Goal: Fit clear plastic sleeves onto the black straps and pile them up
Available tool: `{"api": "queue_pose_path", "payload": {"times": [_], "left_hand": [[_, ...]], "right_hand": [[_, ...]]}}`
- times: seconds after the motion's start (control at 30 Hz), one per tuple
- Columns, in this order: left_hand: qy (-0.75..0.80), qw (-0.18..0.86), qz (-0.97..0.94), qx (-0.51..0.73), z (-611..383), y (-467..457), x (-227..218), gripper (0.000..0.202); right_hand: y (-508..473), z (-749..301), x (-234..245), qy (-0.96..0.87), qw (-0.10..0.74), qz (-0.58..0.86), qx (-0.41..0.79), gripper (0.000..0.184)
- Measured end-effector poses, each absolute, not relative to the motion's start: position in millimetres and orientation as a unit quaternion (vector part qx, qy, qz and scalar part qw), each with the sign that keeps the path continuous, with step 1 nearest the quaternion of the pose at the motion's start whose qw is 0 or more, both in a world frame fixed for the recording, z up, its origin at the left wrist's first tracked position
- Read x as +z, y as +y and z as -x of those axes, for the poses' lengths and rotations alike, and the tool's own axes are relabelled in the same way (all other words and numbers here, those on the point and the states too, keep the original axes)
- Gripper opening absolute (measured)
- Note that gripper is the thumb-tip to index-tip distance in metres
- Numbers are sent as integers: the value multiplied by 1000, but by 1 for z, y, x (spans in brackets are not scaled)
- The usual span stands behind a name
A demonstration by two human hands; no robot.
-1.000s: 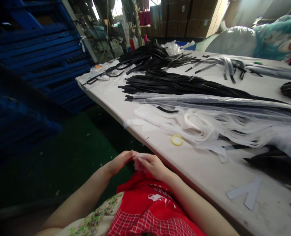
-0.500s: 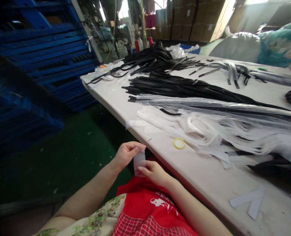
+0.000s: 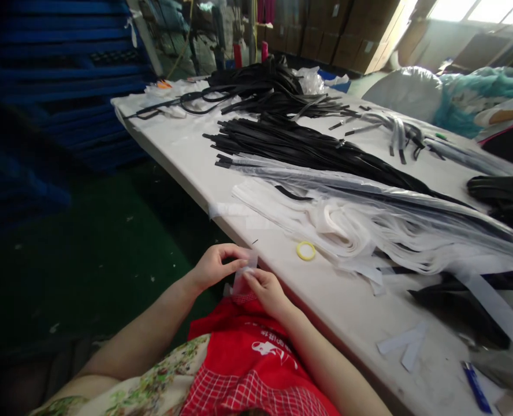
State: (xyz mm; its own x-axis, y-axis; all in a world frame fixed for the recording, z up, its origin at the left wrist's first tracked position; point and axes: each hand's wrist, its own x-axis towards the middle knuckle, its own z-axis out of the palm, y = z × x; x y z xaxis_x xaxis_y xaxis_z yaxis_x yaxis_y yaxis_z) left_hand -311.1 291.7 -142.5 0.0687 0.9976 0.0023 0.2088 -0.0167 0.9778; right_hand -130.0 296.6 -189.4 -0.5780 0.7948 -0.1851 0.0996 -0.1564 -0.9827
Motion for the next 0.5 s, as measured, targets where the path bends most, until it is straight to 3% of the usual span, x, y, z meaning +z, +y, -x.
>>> {"api": "queue_pose_path", "payload": {"times": [0.3,0.5], "left_hand": [[572,443,-579,376,343,290,-148,24],[557,523,-459,453,347,289,-154,33]], "right_hand": [[303,140,-195,-636,193,362,654,45],[310,148,-196,-660,183,349,639,44]]}}
